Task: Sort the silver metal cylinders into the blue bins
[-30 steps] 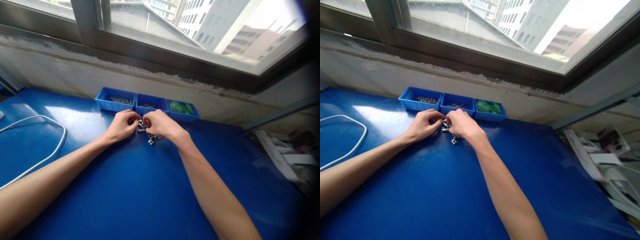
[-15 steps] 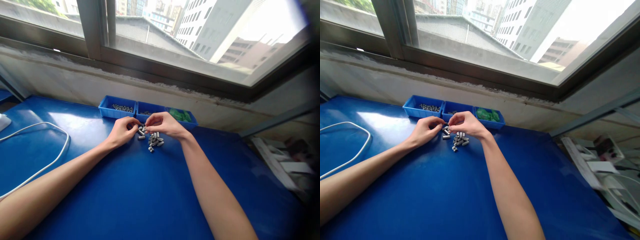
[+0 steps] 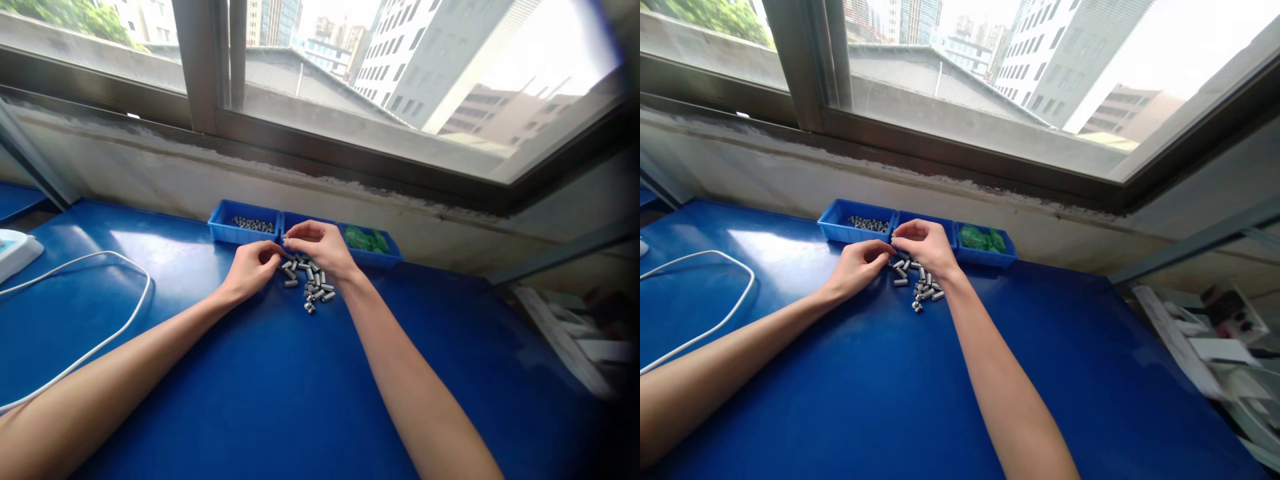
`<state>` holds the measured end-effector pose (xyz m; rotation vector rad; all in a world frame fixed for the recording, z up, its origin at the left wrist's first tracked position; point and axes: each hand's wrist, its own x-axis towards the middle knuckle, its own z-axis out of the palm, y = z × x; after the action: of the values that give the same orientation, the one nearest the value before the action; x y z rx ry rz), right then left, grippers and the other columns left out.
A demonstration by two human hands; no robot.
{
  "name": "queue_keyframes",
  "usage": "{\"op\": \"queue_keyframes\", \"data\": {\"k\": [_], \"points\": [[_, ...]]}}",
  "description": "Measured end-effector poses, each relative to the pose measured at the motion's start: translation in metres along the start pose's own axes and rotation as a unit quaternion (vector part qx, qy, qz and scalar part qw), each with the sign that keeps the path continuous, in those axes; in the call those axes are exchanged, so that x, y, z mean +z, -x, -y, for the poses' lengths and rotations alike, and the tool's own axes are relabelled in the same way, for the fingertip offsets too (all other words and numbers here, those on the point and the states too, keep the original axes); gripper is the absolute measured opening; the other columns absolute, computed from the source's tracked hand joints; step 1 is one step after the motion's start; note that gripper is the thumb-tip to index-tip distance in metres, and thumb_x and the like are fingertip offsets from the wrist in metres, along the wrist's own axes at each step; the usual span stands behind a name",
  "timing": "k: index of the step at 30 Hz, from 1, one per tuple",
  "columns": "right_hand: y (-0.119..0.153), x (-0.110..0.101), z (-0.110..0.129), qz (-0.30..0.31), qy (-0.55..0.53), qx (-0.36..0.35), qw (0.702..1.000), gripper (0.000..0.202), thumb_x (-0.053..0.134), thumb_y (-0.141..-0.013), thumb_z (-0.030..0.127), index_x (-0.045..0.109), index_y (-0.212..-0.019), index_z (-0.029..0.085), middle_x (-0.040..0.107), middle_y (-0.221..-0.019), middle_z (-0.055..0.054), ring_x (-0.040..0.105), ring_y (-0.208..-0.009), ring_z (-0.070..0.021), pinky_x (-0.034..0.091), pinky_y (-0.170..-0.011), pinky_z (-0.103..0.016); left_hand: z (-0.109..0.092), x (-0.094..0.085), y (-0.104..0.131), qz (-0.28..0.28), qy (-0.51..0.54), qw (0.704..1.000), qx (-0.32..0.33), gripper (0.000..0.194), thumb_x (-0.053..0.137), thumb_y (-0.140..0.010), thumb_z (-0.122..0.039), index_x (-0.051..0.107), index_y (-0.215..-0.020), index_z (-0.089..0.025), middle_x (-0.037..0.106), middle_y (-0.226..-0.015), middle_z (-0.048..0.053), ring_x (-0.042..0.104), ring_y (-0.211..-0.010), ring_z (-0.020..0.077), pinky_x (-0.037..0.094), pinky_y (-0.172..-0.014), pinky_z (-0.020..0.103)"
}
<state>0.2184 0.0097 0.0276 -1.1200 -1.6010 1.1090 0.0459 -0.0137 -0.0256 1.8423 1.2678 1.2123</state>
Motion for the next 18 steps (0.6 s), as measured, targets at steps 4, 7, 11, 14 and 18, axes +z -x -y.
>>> {"op": "queue_keyframes", "data": {"k": [4,7,11,14,18], "points": [[-0.012,0.020,0.000,-0.053,0.053,-0.044,0.996,0.019,0.075,-0.073,0.024,0.072,-0.090,0.016,0.078,-0.095,-0.006,0.075,-0.092,-0.0180,0.059,-0.090,-0.030,0.003,0.001,-0.001,-0.001,-0.001,1.000,-0.002,0.024,0.055,-0.084,-0.018,0.077,-0.093,-0.017,0.078,-0.090,0.004,0.071,-0.080,0.0191,0.054,-0.077,0.030],[-0.017,0.031,-0.001,-0.047,0.054,-0.068,0.995,0.028,0.071,-0.077,0.017,0.072,-0.105,0.015,0.077,-0.109,-0.009,0.075,-0.098,-0.0174,0.059,-0.094,-0.030,0.004,0.002,-0.002,-0.002,0.002,1.000,0.001,0.023,0.055,-0.085,-0.019,0.076,-0.093,-0.016,0.078,-0.089,0.005,0.070,-0.079,0.0195,0.054,-0.075,0.030],[-0.016,0.033,0.001,-0.034,0.062,-0.062,0.996,0.042,0.066,-0.080,0.012,0.067,-0.122,0.017,0.072,-0.129,-0.010,0.074,-0.108,-0.0174,0.059,-0.097,-0.030,0.003,0.001,-0.002,0.002,0.001,1.000,0.003,0.021,0.056,-0.084,-0.019,0.076,-0.091,-0.015,0.078,-0.088,0.005,0.070,-0.078,0.0194,0.052,-0.075,0.030],[-0.008,0.022,0.009,-0.027,0.123,-0.059,0.990,0.036,0.066,-0.083,0.015,0.070,-0.118,0.018,0.076,-0.118,-0.007,0.074,-0.106,-0.0190,0.060,-0.095,-0.032,0.001,0.001,-0.001,0.016,-0.001,1.000,0.005,0.023,0.056,-0.084,-0.019,0.077,-0.095,-0.016,0.078,-0.090,0.004,0.069,-0.080,0.0189,0.052,-0.076,0.030],[0.012,-0.006,0.025,0.051,0.254,-0.055,0.964,0.023,0.066,-0.085,0.021,0.075,-0.105,0.016,0.078,-0.095,-0.006,0.075,-0.088,-0.0198,0.059,-0.081,-0.029,-0.004,0.000,0.001,0.030,-0.028,0.998,0.052,0.022,0.057,-0.086,-0.021,0.076,-0.097,-0.016,0.075,-0.092,0.005,0.067,-0.081,0.0182,0.051,-0.074,0.029]]}}
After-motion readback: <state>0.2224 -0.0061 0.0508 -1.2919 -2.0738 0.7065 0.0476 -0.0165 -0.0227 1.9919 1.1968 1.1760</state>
